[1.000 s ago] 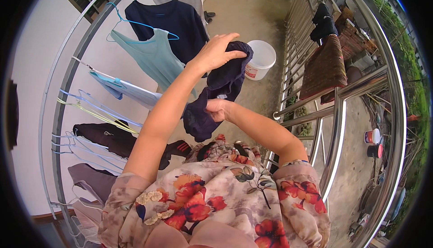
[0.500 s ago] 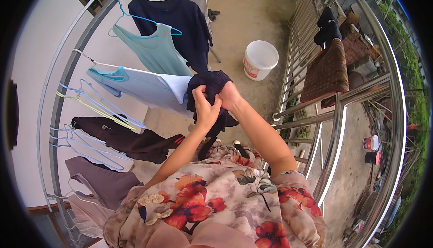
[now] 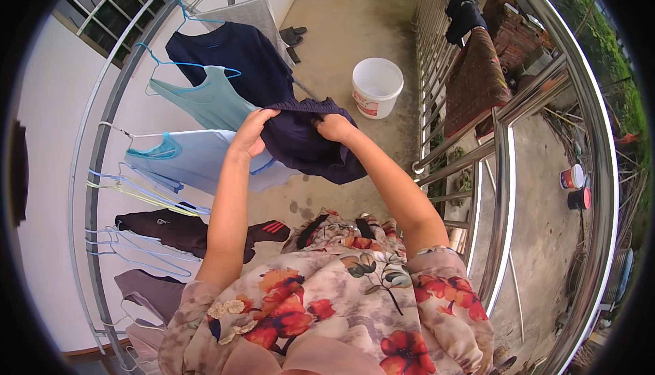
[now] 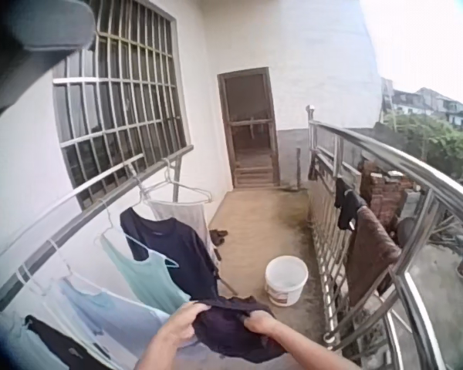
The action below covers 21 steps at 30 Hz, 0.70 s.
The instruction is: The person takes wet garments from a bucket, places them onto hangers, and hangs the hangers on a metal rack. The person then picks up clips and walks into a room to reach into a top-loading washing machine.
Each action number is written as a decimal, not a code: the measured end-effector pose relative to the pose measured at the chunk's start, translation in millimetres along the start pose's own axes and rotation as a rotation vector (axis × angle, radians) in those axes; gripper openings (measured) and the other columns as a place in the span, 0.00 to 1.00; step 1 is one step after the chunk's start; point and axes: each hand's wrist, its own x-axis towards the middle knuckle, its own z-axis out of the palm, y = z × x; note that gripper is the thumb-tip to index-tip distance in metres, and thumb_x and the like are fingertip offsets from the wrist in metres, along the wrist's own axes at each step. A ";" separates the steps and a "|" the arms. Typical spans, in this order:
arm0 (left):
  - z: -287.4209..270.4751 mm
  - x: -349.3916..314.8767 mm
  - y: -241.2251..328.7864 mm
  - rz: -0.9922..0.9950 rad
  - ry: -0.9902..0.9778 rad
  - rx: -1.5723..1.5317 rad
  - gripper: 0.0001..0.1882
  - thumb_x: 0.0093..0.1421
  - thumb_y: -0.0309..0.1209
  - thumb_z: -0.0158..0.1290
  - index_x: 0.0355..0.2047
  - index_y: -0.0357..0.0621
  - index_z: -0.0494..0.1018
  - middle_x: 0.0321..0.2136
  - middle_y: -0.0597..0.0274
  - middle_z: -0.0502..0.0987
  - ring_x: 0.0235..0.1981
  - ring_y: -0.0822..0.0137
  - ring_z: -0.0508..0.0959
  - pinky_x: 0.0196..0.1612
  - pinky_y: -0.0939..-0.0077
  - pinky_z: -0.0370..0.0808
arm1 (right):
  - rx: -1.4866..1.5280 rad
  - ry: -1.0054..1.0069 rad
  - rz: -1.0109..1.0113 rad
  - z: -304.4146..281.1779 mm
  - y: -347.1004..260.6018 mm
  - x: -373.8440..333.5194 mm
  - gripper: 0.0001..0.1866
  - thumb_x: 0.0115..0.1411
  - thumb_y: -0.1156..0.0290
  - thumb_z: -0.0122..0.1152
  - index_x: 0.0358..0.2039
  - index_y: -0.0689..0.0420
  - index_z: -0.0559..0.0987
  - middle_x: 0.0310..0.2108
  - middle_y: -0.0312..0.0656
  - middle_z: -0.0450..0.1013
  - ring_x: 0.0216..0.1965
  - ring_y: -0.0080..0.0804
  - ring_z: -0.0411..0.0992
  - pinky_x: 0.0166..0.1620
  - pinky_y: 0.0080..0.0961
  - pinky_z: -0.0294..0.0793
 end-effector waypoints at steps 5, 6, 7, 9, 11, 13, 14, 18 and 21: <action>13.8 6.2 2.7 0.025 0.014 0.146 0.12 0.64 0.30 0.48 0.41 0.33 0.75 0.36 0.59 0.79 0.35 0.71 0.78 0.39 0.77 0.76 | 0.285 -0.081 0.064 -16.7 -4.1 -4.4 0.17 0.63 0.71 0.50 0.50 0.62 0.74 0.47 0.53 0.74 0.48 0.41 0.73 0.52 0.30 0.72; 13.7 6.3 1.5 0.036 0.046 0.212 0.12 0.65 0.31 0.48 0.41 0.33 0.74 0.36 0.60 0.79 0.34 0.71 0.78 0.38 0.78 0.76 | 0.449 -0.145 0.169 -22.0 -19.4 -9.5 0.15 0.63 0.73 0.49 0.49 0.64 0.75 0.47 0.50 0.74 0.47 0.36 0.73 0.51 0.28 0.72; 13.9 6.4 -0.5 0.068 0.061 0.228 0.12 0.64 0.31 0.48 0.41 0.33 0.74 0.36 0.60 0.79 0.33 0.72 0.77 0.38 0.78 0.75 | 0.613 -0.212 0.274 -22.1 -32.2 -13.2 0.14 0.64 0.75 0.49 0.48 0.66 0.75 0.47 0.47 0.74 0.47 0.31 0.73 0.51 0.25 0.72; 23.1 10.5 -6.4 0.129 0.075 0.264 0.12 0.64 0.31 0.48 0.40 0.33 0.74 0.35 0.62 0.78 0.33 0.74 0.76 0.38 0.78 0.74 | 0.953 -0.177 0.287 -12.5 -40.2 -19.4 0.14 0.65 0.77 0.46 0.48 0.66 0.75 0.44 0.47 0.75 0.44 0.30 0.74 0.48 0.25 0.75; 28.0 11.0 -12.8 0.224 0.125 0.350 0.12 0.64 0.31 0.49 0.40 0.34 0.74 0.34 0.63 0.78 0.33 0.75 0.74 0.38 0.78 0.72 | 1.156 -0.150 0.314 4.4 -53.2 -23.5 0.15 0.65 0.79 0.43 0.48 0.67 0.74 0.45 0.47 0.75 0.43 0.32 0.75 0.49 0.26 0.75; 45.7 8.9 -21.5 0.324 0.136 0.420 0.12 0.63 0.30 0.49 0.41 0.34 0.74 0.33 0.64 0.77 0.34 0.75 0.72 0.40 0.78 0.70 | 1.052 -0.141 0.302 25.5 -39.8 -21.6 0.18 0.63 0.75 0.49 0.53 0.66 0.71 0.49 0.48 0.71 0.51 0.35 0.70 0.54 0.29 0.71; 44.4 7.9 -31.0 0.386 0.151 0.525 0.12 0.60 0.28 0.49 0.40 0.31 0.73 0.34 0.57 0.79 0.34 0.67 0.76 0.41 0.74 0.72 | 0.981 -0.092 0.317 34.9 -45.9 -23.8 0.21 0.62 0.74 0.51 0.55 0.66 0.69 0.50 0.49 0.70 0.53 0.37 0.69 0.55 0.30 0.69; 56.4 3.1 -66.8 0.398 0.170 0.792 0.20 0.52 0.26 0.51 0.46 0.27 0.72 0.41 0.41 0.78 0.43 0.49 0.79 0.49 0.67 0.72 | 0.469 -0.055 0.204 56.5 2.4 -10.3 0.20 0.56 0.72 0.57 0.51 0.62 0.73 0.48 0.47 0.73 0.49 0.35 0.71 0.50 0.28 0.71; 59.7 -10.4 -78.4 0.357 0.097 0.613 0.14 0.54 0.18 0.47 0.42 0.28 0.73 0.36 0.58 0.79 0.38 0.70 0.77 0.43 0.79 0.73 | 0.212 -0.146 0.113 48.3 -1.5 -12.2 0.20 0.56 0.72 0.58 0.49 0.62 0.74 0.46 0.47 0.73 0.48 0.34 0.72 0.50 0.28 0.71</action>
